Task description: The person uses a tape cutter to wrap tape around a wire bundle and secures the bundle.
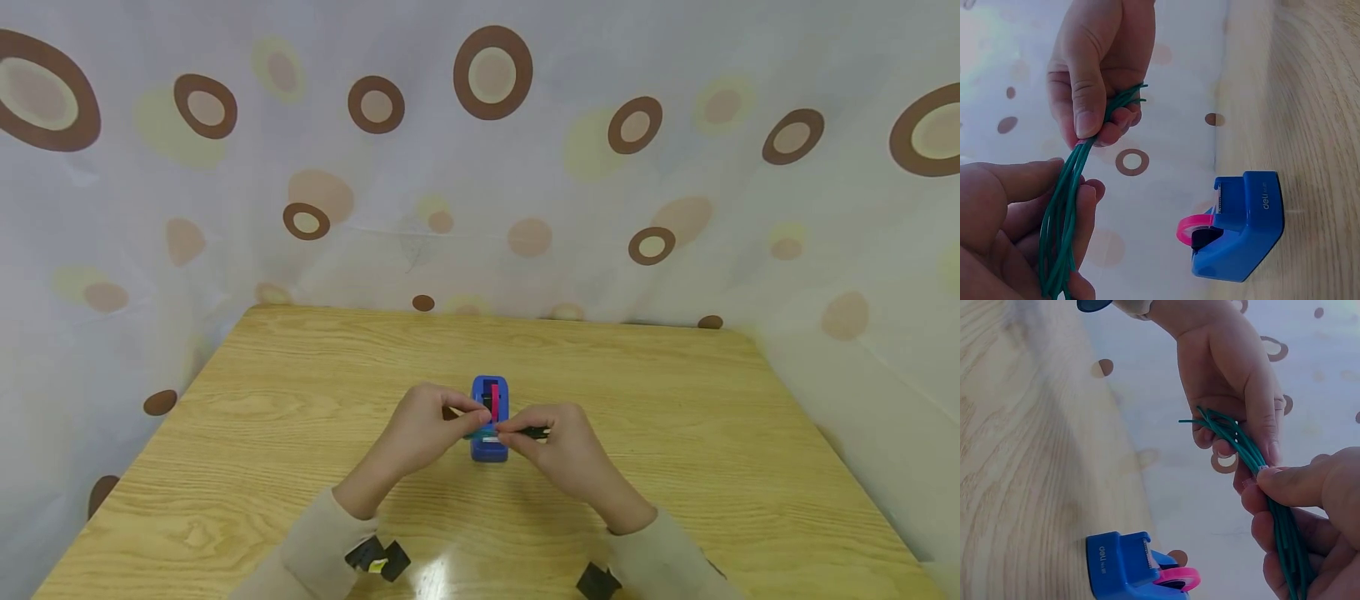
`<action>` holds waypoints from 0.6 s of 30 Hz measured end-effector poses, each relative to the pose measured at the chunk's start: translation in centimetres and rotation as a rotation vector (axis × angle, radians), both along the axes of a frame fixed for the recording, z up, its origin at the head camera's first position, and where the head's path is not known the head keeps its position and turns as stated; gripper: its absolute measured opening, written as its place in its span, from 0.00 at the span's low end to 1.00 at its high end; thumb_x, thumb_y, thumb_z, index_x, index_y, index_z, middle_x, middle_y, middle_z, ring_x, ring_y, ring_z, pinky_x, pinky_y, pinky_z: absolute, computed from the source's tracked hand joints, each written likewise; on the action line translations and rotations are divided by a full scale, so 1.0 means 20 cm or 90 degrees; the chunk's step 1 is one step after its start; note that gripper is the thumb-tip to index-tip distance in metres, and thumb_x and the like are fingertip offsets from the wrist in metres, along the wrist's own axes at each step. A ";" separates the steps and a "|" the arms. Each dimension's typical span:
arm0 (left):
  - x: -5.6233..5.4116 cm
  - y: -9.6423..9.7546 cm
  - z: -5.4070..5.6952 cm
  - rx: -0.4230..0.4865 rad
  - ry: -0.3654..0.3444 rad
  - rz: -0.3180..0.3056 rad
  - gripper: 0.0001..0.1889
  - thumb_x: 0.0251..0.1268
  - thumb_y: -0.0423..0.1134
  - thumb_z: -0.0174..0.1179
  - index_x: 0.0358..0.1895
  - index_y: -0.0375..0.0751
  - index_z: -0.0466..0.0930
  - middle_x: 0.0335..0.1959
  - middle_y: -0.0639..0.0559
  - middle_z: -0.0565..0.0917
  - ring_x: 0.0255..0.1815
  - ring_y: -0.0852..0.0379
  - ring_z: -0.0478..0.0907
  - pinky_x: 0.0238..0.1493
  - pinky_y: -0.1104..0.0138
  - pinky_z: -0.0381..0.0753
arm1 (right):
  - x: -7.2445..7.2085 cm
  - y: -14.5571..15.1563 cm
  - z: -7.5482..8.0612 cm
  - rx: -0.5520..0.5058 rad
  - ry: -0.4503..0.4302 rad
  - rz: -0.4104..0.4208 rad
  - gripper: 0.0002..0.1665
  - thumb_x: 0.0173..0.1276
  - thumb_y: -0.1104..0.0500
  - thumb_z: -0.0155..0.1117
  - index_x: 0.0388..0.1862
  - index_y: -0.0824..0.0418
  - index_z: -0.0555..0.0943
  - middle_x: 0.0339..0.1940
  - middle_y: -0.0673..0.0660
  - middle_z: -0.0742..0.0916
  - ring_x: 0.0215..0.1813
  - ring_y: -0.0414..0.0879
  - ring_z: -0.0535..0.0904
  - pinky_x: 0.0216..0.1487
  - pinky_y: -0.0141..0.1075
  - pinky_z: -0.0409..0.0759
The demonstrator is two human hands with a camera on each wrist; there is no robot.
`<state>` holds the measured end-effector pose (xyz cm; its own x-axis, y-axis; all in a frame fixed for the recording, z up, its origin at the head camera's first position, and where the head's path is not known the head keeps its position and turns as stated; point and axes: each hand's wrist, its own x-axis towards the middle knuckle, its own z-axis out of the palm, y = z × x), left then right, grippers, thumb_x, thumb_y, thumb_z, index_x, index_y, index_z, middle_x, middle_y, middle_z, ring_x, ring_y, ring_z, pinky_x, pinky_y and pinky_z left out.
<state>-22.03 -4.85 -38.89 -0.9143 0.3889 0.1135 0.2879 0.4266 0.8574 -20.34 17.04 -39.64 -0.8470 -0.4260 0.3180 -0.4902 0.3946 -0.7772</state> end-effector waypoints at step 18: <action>0.09 0.01 0.12 -0.009 0.048 -0.056 0.07 0.65 0.44 0.67 0.39 0.48 0.91 0.37 0.60 0.88 0.40 0.63 0.82 0.35 0.67 0.81 | 0.05 0.01 0.09 -0.015 0.043 -0.003 0.07 0.62 0.66 0.72 0.38 0.59 0.90 0.37 0.49 0.90 0.38 0.42 0.86 0.39 0.36 0.83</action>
